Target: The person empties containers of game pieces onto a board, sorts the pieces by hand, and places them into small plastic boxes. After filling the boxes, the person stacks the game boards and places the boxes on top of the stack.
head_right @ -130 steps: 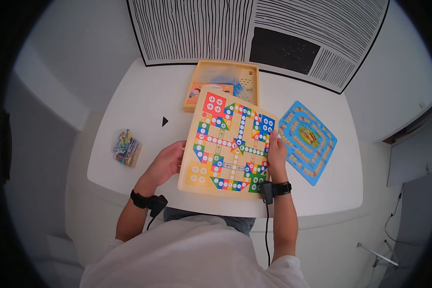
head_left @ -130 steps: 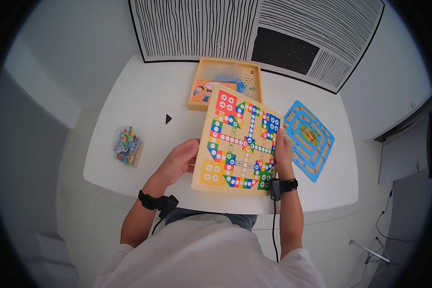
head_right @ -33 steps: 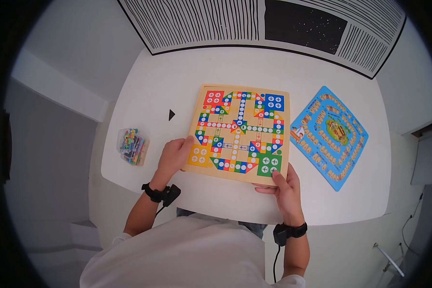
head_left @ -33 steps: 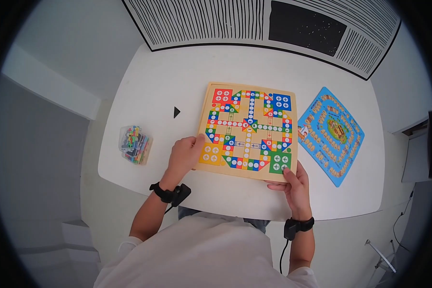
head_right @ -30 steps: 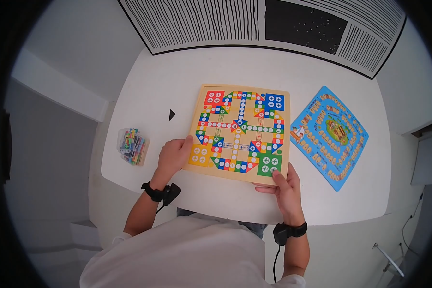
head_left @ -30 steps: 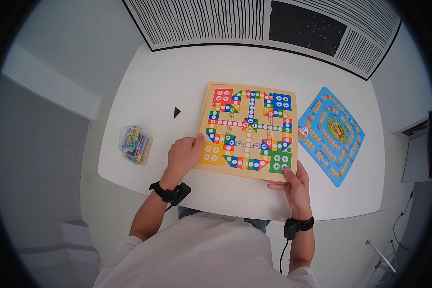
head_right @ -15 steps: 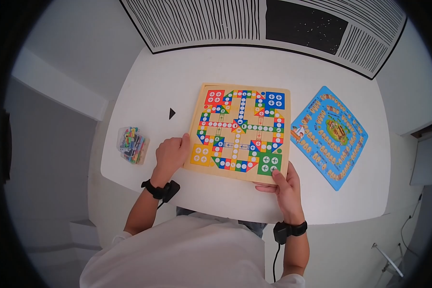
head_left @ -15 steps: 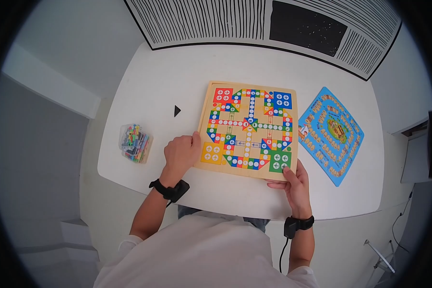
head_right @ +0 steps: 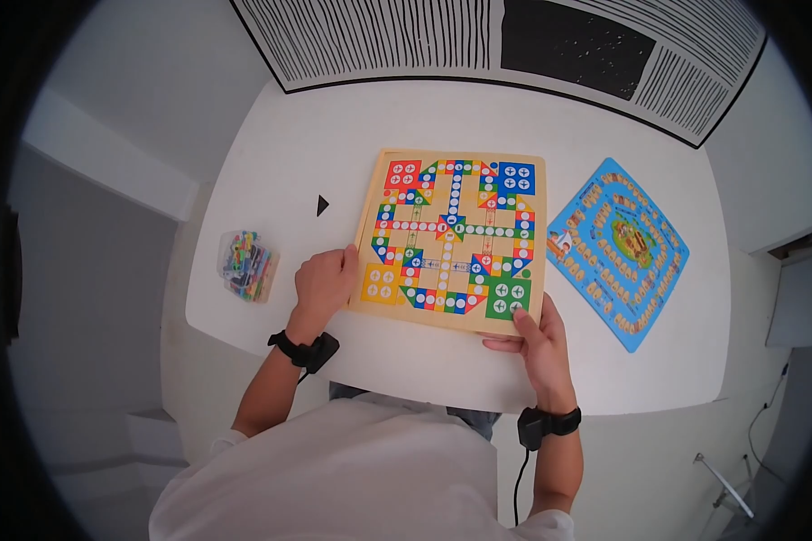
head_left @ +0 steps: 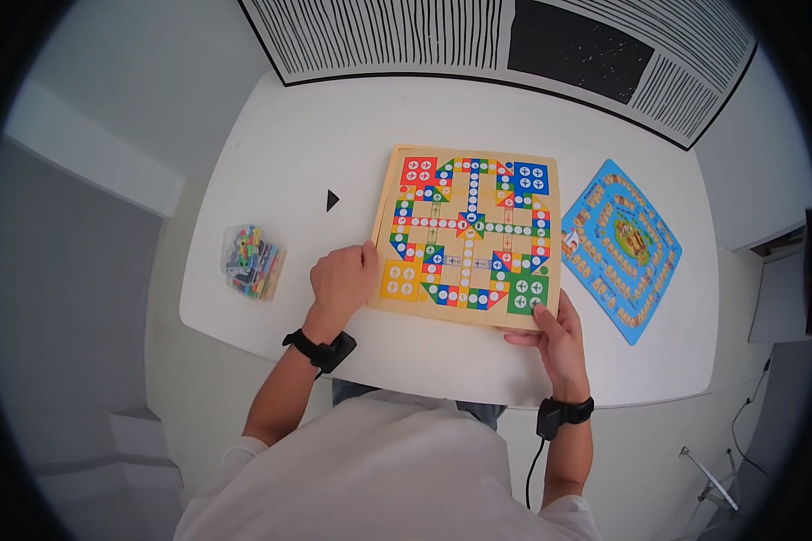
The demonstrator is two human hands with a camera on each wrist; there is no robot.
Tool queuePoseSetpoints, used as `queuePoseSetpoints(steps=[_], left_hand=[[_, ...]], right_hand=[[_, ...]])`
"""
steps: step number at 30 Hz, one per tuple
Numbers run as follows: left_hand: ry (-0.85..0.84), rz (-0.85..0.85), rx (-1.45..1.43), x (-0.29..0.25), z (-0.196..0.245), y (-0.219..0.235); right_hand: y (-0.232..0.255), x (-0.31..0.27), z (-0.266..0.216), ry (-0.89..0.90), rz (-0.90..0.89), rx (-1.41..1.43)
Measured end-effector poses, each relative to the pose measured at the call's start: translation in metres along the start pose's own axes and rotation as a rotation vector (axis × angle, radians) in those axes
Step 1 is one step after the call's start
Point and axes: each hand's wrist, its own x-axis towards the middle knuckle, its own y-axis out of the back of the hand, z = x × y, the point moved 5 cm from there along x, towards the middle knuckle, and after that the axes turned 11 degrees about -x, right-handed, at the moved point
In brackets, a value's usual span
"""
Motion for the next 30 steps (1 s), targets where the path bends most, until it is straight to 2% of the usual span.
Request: queuePoseSetpoints(steps=[4, 6, 9, 12, 13, 15, 16, 18, 19, 21, 25, 27, 28, 30], left_hand=[[-0.033, 0.011, -0.224, 0.003, -0.003, -0.009], [-0.312, 0.101, -0.538, 0.009, -0.005, -0.019], [-0.400, 0.039, -0.560, 0.012, -0.002, -0.028], [-0.435, 0.071, -0.522, 0.011, -0.001, -0.026], [-0.435, 0.072, -0.523, 0.012, 0.001, -0.021], [-0.230, -0.110, -0.733, 0.023, -0.001, -0.015], [-0.226, -0.108, -0.735, 0.031, -0.001, -0.011], [-0.104, -0.162, -0.688, 0.052, -0.004, -0.008], [-0.100, -0.159, -0.690, 0.064, -0.003, -0.008], [-0.285, -0.104, -0.688, 0.092, 0.007, -0.005], [-0.335, -0.183, -0.673, 0.157, 0.010, -0.021], [-0.210, -0.264, -0.823, 0.173, 0.014, -0.023], [-0.210, -0.267, -0.824, 0.174, 0.019, -0.019], [-0.080, -0.388, -0.761, 0.177, 0.025, -0.019]], right_hand=[[0.000, 0.001, 0.001, -0.032, 0.028, -0.014], [-0.001, 0.001, -0.002, -0.037, 0.043, -0.020], [-0.003, 0.002, -0.004, -0.045, 0.066, -0.019], [-0.003, 0.001, -0.005, -0.035, 0.077, -0.021], [-0.003, 0.001, -0.005, -0.026, 0.076, -0.031], [-0.005, 0.004, -0.003, -0.015, 0.096, -0.048], [-0.005, 0.005, -0.003, -0.003, 0.116, -0.065], [-0.005, 0.006, -0.004, 0.005, 0.118, -0.078], [-0.005, 0.006, -0.004, 0.017, 0.123, -0.087], [-0.006, 0.005, -0.002, 0.022, 0.120, -0.083], [-0.007, 0.005, -0.003, 0.012, 0.136, -0.073], [-0.008, 0.004, -0.005, 0.017, 0.143, -0.076], [-0.009, 0.003, -0.005, 0.021, 0.147, -0.079], [-0.010, 0.003, -0.005, 0.019, 0.148, -0.078]])
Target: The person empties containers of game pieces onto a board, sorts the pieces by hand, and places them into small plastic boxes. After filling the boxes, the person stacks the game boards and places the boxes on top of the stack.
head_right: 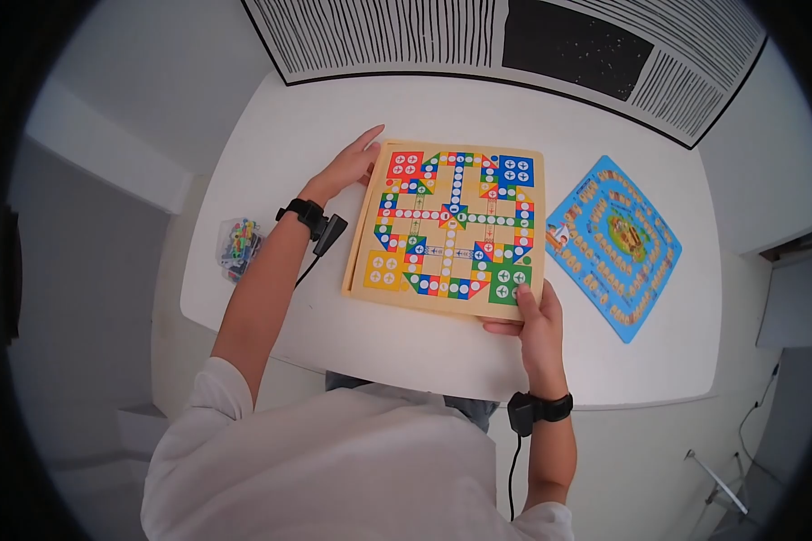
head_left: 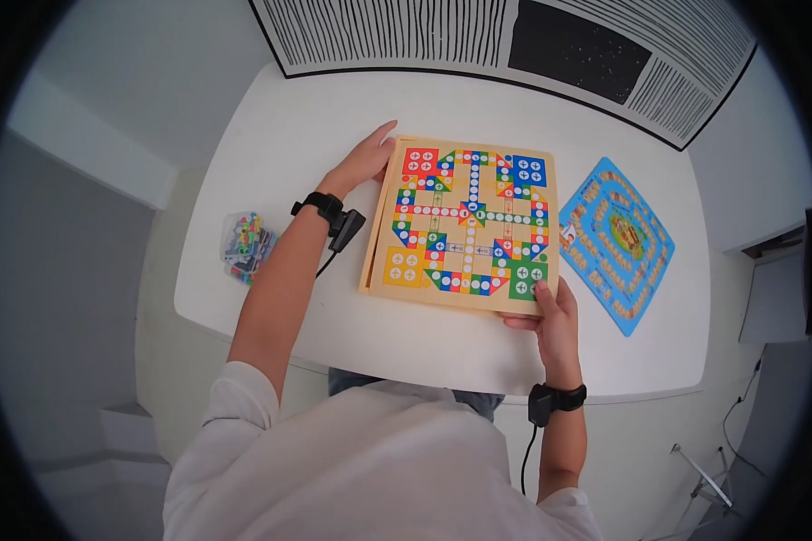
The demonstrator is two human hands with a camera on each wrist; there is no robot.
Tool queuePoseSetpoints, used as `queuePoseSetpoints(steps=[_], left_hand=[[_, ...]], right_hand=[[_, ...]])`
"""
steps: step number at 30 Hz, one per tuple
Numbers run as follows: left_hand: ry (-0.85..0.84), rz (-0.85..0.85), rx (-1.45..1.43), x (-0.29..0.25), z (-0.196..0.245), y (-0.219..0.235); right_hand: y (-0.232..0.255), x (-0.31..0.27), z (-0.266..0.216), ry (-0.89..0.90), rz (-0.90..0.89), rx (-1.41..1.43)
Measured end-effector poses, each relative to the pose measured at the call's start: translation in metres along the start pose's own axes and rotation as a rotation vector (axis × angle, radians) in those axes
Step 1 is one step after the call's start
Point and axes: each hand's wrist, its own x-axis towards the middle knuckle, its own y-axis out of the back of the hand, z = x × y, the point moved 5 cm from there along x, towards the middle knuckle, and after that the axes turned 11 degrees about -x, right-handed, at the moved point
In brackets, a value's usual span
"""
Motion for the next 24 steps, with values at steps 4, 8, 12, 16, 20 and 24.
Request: queuePoseSetpoints(steps=[4, 8, 12, 16, 20, 24], left_hand=[[-0.040, -0.024, -0.039, 0.014, -0.003, -0.003], [-0.068, -0.050, 0.047, 0.028, -0.016, -0.007], [-0.178, -0.011, 0.001, 0.028, -0.020, -0.007], [-0.089, -0.034, 0.009, 0.025, -0.017, -0.007], [-0.084, -0.036, -0.026, 0.028, -0.018, -0.006], [-0.176, -0.014, -0.049, 0.033, -0.024, -0.005]], right_hand=[[0.001, 0.001, 0.002, -0.003, 0.008, 0.010], [-0.001, 0.001, 0.003, -0.018, 0.027, 0.025], [-0.004, 0.000, 0.002, -0.016, 0.067, 0.035], [-0.006, -0.002, 0.004, -0.010, 0.106, 0.042], [-0.007, -0.002, 0.005, -0.013, 0.121, 0.044], [-0.008, -0.003, 0.004, -0.010, 0.139, 0.055]])
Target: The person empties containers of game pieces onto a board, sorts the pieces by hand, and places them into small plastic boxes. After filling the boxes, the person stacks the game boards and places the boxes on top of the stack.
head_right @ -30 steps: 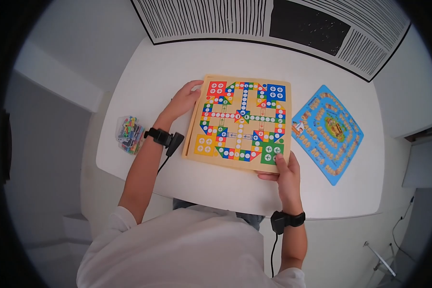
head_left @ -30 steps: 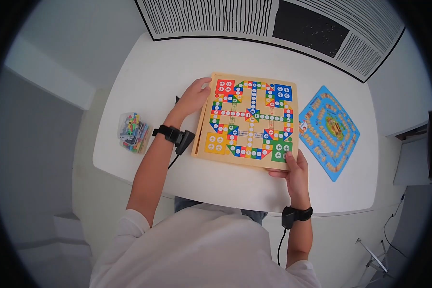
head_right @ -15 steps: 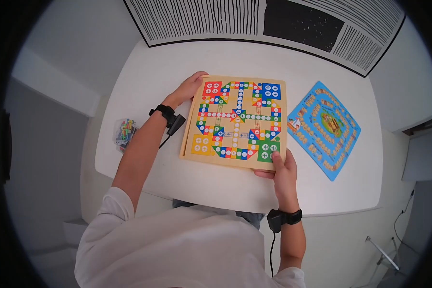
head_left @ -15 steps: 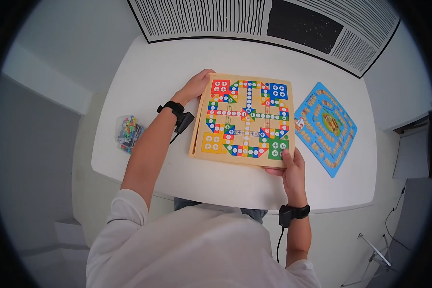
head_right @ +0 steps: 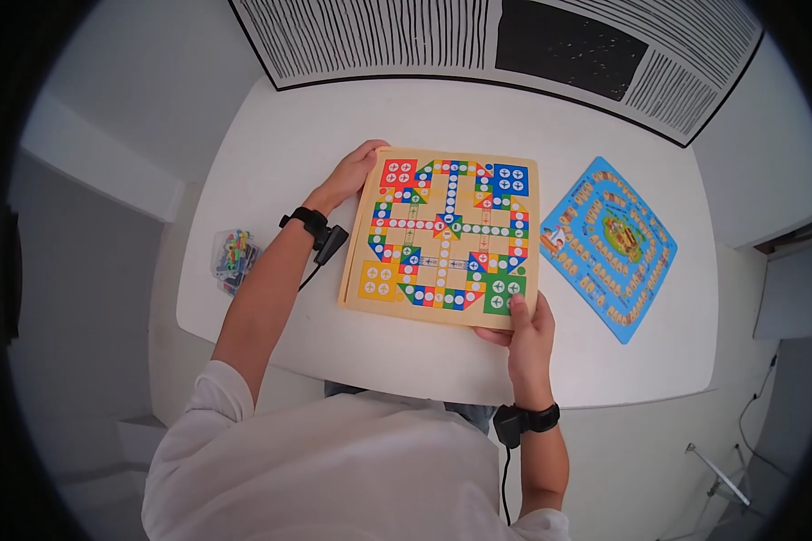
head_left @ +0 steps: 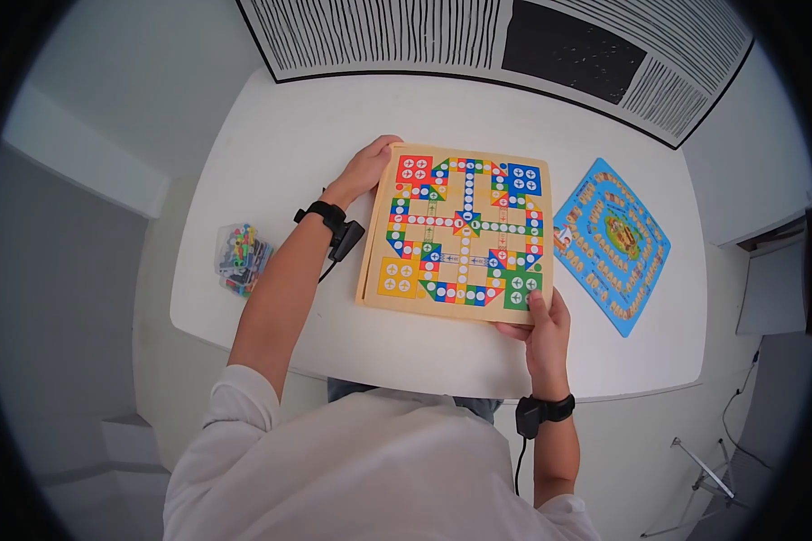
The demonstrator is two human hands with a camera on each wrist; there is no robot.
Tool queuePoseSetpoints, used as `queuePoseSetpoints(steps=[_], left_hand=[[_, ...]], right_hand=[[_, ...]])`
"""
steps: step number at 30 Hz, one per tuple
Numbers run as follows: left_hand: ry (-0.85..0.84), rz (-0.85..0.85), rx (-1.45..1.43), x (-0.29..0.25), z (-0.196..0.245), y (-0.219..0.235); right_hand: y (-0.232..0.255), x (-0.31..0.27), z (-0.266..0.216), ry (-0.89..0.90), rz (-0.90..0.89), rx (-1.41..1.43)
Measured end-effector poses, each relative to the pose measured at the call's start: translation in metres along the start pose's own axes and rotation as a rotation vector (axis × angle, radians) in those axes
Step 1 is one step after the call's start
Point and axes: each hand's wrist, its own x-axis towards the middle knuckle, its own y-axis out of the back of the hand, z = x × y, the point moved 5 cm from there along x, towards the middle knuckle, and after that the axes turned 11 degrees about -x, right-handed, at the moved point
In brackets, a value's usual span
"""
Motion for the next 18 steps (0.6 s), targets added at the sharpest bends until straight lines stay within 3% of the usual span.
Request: queuePoseSetpoints(steps=[4, 9, 14, 16, 17, 18], left_hand=[[0.068, -0.002, 0.034, -0.002, -0.002, 0.000], [-0.114, 0.038, 0.036, 0.013, -0.024, 0.004], [-0.120, 0.091, 0.106, 0.002, -0.016, -0.001], [-0.112, 0.108, 0.136, 0.004, -0.022, -0.001], [-0.134, 0.117, 0.139, 0.007, -0.024, -0.001], [-0.156, 0.127, 0.142, 0.006, -0.022, -0.001]], right_hand=[[0.002, 0.002, 0.003, -0.023, -0.006, 0.010], [0.002, 0.001, 0.001, -0.063, 0.031, 0.038], [0.004, 0.001, -0.005, -0.102, 0.051, 0.001], [0.009, -0.003, -0.014, -0.182, 0.042, -0.448], [0.008, -0.004, -0.020, -0.182, 0.043, -0.448], [0.008, -0.007, -0.028, -0.169, 0.086, -0.650]])
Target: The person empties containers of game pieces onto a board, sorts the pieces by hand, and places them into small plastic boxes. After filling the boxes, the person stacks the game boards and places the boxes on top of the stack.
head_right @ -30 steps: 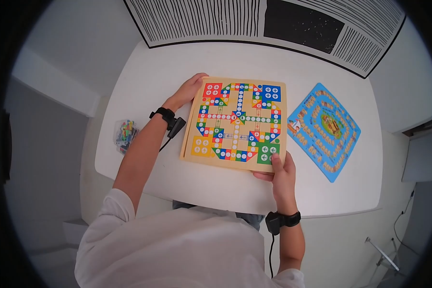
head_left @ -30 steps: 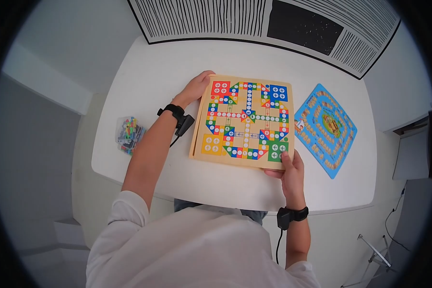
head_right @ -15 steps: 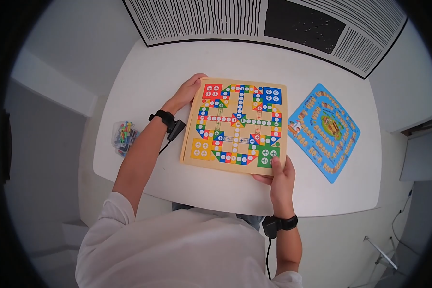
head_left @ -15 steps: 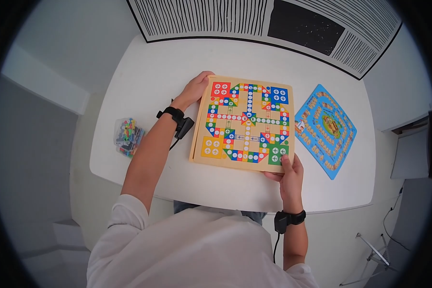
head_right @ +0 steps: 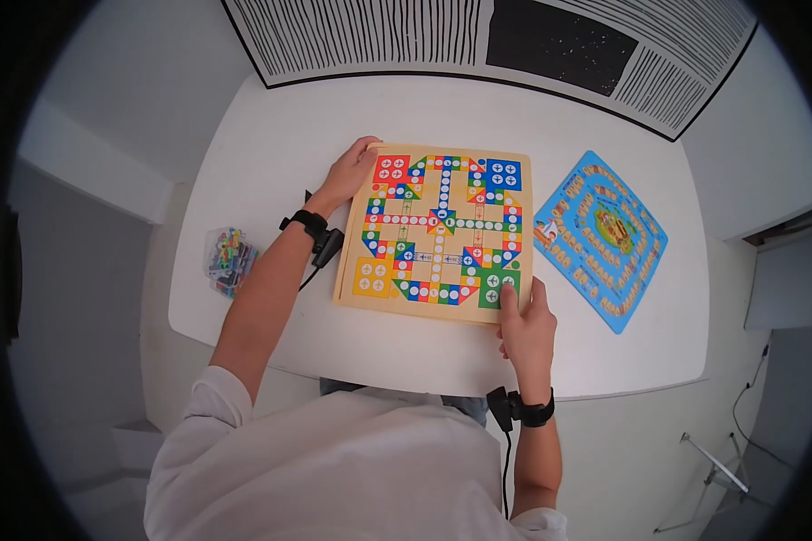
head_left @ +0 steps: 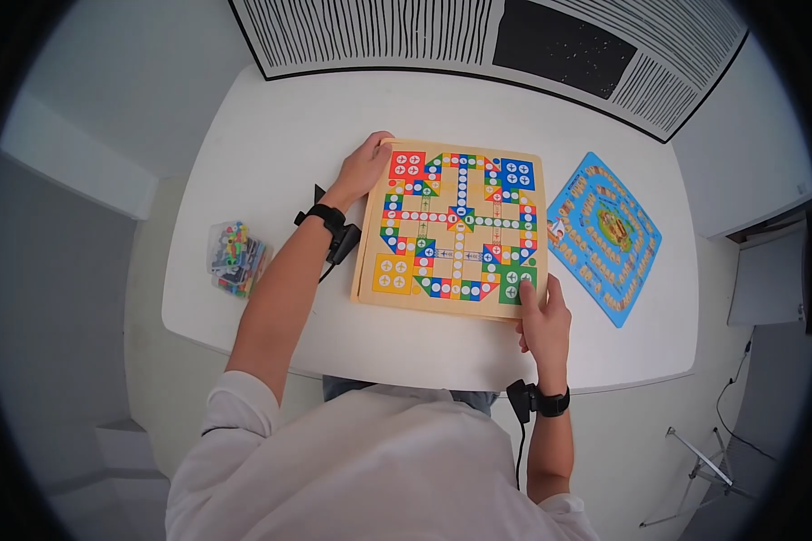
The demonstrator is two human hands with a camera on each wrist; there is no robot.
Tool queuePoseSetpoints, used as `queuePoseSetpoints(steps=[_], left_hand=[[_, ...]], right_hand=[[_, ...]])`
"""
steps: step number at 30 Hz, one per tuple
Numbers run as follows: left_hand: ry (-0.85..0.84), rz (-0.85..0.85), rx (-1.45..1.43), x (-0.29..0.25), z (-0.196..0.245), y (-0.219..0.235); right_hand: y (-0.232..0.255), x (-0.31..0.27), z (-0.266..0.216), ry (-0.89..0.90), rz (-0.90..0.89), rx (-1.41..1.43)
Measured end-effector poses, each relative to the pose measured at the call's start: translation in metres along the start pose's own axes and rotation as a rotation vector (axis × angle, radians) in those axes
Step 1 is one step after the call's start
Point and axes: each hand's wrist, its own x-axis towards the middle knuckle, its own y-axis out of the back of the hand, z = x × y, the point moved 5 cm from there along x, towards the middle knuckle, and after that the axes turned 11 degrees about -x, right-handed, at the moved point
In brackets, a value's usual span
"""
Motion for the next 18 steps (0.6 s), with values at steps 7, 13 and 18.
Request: queuePoseSetpoints(steps=[7, 13, 18], left_hand=[[0.030, 0.011, 0.014, -0.003, 0.008, 0.000], [0.025, 0.027, 0.009, -0.003, 0.011, -0.001], [0.018, 0.033, 0.081, -0.006, 0.019, 0.000]], right_hand=[[0.001, -0.009, -0.002, 0.344, 0.228, -0.478], [-0.004, -0.018, -0.002, 0.537, 0.372, -0.696], [-0.010, -0.014, 0.011, 0.537, 0.480, -0.859]])
